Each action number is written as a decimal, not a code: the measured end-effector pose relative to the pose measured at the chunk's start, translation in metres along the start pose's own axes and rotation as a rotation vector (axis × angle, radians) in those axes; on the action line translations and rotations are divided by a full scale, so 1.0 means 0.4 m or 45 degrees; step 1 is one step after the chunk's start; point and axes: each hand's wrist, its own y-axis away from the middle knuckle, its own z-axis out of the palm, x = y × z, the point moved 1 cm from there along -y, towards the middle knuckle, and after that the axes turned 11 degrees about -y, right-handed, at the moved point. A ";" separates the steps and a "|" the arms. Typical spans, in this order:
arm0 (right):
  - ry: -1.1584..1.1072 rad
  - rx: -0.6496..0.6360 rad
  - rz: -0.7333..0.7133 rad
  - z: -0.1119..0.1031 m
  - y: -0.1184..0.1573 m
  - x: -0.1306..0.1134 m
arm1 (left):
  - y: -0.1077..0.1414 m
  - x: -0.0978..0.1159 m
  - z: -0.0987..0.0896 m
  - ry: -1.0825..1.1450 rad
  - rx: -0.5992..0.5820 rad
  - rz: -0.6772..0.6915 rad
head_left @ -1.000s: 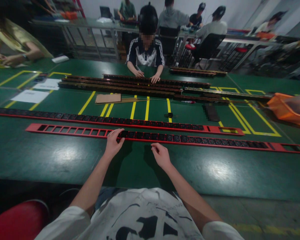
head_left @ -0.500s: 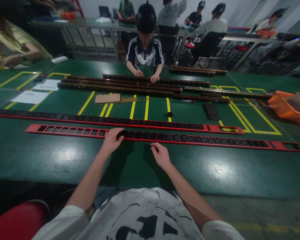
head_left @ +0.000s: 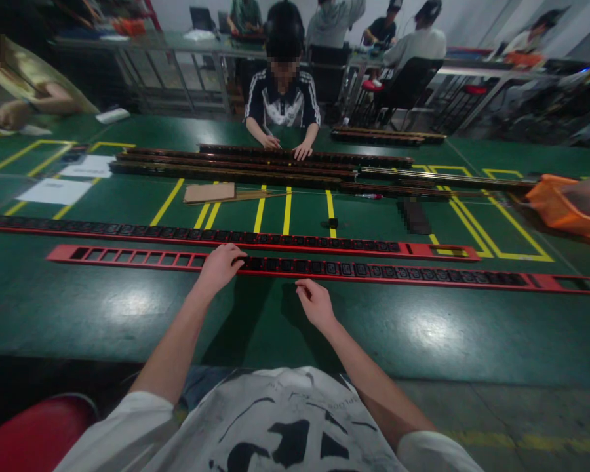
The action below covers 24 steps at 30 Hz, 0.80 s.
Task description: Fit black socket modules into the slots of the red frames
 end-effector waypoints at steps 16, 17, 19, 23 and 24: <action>-0.007 -0.018 0.003 -0.001 -0.002 -0.002 | 0.043 0.018 0.025 0.018 0.035 -0.232; -0.011 -0.019 0.002 -0.002 -0.003 -0.002 | 0.041 0.022 0.018 -0.005 0.020 -0.235; -0.029 -0.014 -0.005 -0.001 -0.003 -0.003 | 0.032 0.026 0.006 -0.041 -0.023 -0.219; -0.115 0.040 -0.020 0.001 0.009 -0.001 | 0.004 0.026 -0.012 -0.107 -0.116 -0.156; -0.139 0.058 -0.023 -0.001 0.013 -0.001 | -0.002 0.027 -0.014 -0.115 -0.127 -0.147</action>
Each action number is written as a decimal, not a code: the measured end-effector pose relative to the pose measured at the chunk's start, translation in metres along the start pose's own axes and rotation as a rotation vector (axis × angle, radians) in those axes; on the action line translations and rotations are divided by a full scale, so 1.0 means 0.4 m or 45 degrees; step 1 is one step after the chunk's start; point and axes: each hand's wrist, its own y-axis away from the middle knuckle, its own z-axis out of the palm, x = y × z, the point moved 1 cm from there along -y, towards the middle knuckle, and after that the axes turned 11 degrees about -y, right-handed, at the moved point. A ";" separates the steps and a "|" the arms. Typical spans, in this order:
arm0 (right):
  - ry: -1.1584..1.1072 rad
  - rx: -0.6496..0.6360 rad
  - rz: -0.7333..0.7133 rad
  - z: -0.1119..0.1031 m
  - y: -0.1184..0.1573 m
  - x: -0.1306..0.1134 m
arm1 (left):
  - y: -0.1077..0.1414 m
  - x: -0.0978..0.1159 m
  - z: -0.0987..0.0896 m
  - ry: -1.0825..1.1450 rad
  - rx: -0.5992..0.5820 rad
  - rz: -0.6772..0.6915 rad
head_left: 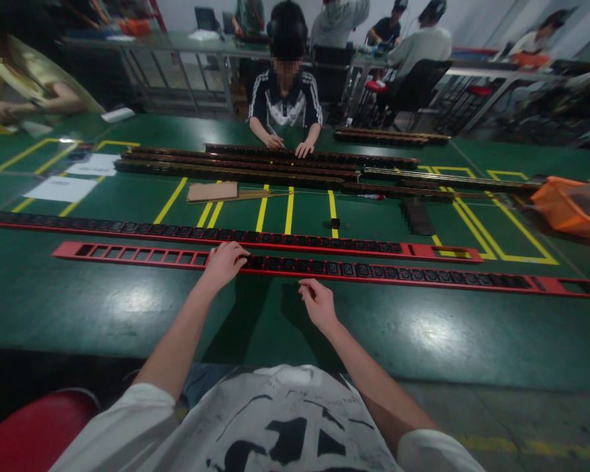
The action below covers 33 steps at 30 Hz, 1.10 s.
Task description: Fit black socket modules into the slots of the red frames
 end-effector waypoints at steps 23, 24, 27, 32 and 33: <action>1.267 -0.339 0.310 -0.525 -0.134 0.043 | 0.019 -0.004 0.073 0.005 0.195 -0.049; 1.266 -0.333 0.289 -0.526 -0.140 0.048 | 0.021 -0.004 0.074 0.009 0.195 -0.045; 1.239 -0.330 0.198 -0.528 -0.149 0.059 | 0.023 -0.006 0.073 0.021 0.178 -0.041; 1.164 -0.392 0.096 -0.525 -0.143 0.052 | 0.047 -0.019 0.063 0.025 0.170 -0.042; 1.153 -0.401 0.088 -0.520 -0.140 0.046 | 0.053 -0.024 0.061 0.024 0.172 -0.044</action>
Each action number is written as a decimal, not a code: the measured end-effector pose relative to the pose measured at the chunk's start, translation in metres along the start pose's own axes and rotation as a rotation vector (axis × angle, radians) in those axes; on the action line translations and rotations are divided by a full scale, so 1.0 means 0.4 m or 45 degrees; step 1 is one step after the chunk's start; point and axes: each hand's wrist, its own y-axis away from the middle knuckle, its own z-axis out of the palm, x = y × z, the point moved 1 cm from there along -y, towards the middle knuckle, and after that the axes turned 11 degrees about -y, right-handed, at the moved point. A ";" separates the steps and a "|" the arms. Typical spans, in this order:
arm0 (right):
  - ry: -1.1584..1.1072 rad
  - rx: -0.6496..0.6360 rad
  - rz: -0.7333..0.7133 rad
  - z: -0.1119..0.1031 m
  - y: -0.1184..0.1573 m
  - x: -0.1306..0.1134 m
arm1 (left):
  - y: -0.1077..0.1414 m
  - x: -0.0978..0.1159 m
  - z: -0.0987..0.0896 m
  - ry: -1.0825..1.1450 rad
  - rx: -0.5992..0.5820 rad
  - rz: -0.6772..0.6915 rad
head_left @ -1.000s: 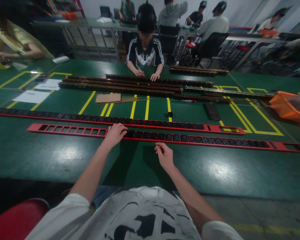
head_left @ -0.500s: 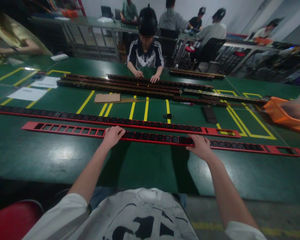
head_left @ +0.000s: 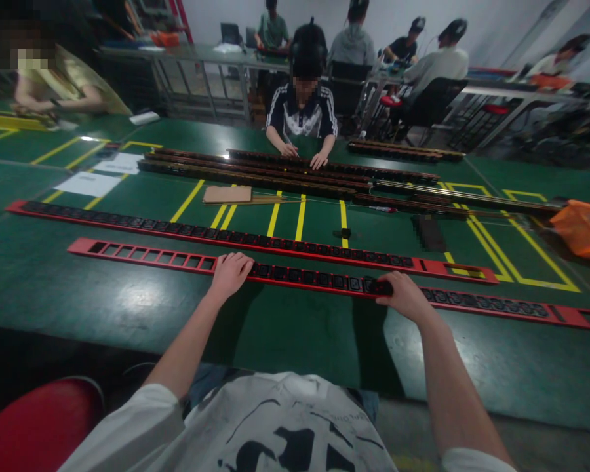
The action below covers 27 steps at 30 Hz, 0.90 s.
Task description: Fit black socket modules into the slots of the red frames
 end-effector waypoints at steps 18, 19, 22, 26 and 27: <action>-0.145 0.043 -0.192 0.118 -0.037 -0.268 | 0.032 -0.156 -0.054 -0.105 0.063 -0.239; -0.150 0.054 -0.206 0.126 -0.043 -0.287 | 0.032 -0.139 -0.057 -0.117 0.075 -0.215; -0.148 0.074 -0.241 0.147 -0.060 -0.338 | 0.036 -0.056 -0.064 -0.138 0.108 -0.122; -0.133 0.066 -0.249 0.169 -0.081 -0.397 | 0.044 0.087 -0.059 -0.048 0.062 0.076; -0.134 0.067 -0.246 0.173 -0.085 -0.410 | 0.045 0.118 -0.055 -0.017 0.049 0.115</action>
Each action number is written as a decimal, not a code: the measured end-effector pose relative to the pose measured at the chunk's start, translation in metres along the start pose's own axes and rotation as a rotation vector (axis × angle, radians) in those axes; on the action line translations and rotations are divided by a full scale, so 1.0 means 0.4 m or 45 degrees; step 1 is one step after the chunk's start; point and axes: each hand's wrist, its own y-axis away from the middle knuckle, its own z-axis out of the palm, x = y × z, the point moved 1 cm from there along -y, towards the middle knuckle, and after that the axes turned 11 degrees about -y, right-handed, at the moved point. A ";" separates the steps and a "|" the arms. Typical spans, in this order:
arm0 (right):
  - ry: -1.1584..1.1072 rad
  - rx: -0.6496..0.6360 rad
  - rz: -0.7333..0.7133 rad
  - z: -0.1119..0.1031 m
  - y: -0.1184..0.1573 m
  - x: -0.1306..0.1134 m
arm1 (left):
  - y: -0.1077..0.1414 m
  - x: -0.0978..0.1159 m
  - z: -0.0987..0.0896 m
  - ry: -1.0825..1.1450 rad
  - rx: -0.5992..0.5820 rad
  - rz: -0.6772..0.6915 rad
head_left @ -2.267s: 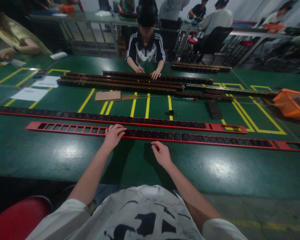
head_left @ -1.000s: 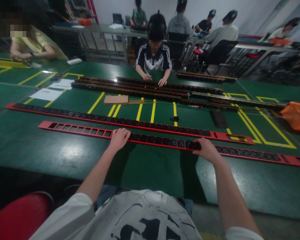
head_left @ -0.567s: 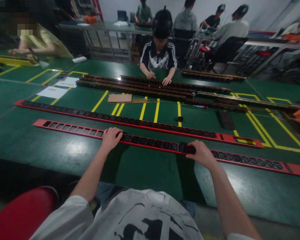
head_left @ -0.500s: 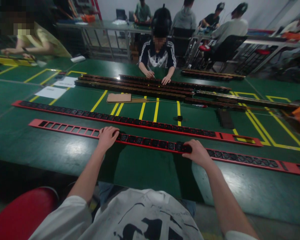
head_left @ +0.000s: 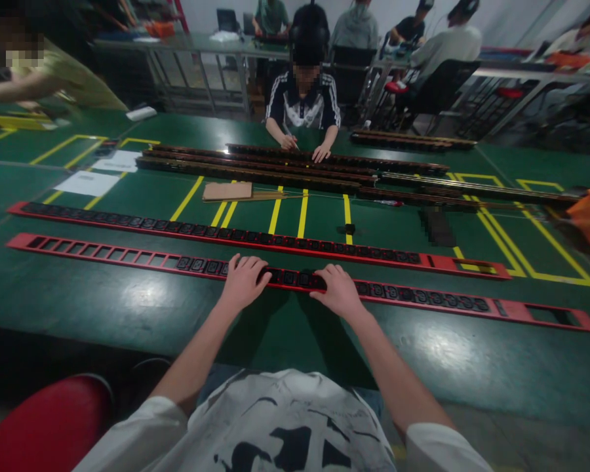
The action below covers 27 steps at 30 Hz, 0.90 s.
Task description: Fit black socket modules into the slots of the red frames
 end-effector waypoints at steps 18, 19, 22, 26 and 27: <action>0.071 -0.061 -0.138 0.099 -0.120 -0.155 | -0.001 -0.030 0.049 -0.266 -0.013 0.123; 0.067 -0.075 -0.156 0.105 -0.130 -0.168 | 0.001 -0.050 0.048 -0.288 -0.012 0.117; 0.029 -0.107 -0.192 0.122 -0.159 -0.211 | 0.006 -0.114 0.044 -0.342 -0.029 0.098; -0.031 -0.137 -0.225 0.134 -0.188 -0.272 | 0.013 -0.180 0.038 -0.387 -0.073 0.082; -0.033 -0.140 -0.230 0.134 -0.192 -0.285 | 0.015 -0.189 0.038 -0.393 -0.078 0.081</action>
